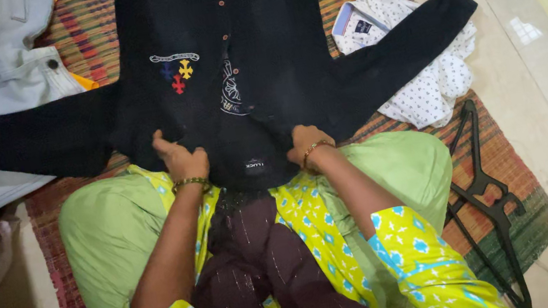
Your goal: The person sits on a mat and folds a black long-sleeved shirt, then places it on a hanger and buttons the front placket. The shirt is then lifted and moved out of view.
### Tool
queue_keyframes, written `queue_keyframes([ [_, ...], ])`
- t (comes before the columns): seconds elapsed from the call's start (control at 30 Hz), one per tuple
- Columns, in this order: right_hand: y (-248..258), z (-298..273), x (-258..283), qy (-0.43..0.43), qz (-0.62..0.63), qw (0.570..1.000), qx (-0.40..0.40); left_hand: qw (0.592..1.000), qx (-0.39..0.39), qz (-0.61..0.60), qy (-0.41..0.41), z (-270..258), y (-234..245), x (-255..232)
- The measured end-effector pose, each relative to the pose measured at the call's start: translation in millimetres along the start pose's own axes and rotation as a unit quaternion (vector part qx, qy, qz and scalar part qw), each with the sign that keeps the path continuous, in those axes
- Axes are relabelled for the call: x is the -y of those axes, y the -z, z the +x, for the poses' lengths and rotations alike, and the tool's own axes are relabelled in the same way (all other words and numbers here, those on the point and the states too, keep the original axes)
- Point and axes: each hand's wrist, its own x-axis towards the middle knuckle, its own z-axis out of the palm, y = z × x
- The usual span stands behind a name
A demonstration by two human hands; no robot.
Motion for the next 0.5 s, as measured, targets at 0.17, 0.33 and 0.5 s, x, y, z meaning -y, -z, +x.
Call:
queue_keyframes([
  [0.17,15.4,-14.9,11.4,-0.016,-0.006,1.000,-0.013,0.967,0.005,0.233,-0.105,-11.0,35.0,-93.7],
  [0.33,10.8,-16.0,22.1,-0.007,-0.001,0.999,-0.044,0.971,0.144,0.188,-0.042,-14.6,32.5,-113.0],
  [0.5,4.5,-5.8,26.1,-0.010,-0.018,0.999,-0.046,0.975,0.147,0.154,0.063,-8.9,26.7,-110.4],
])
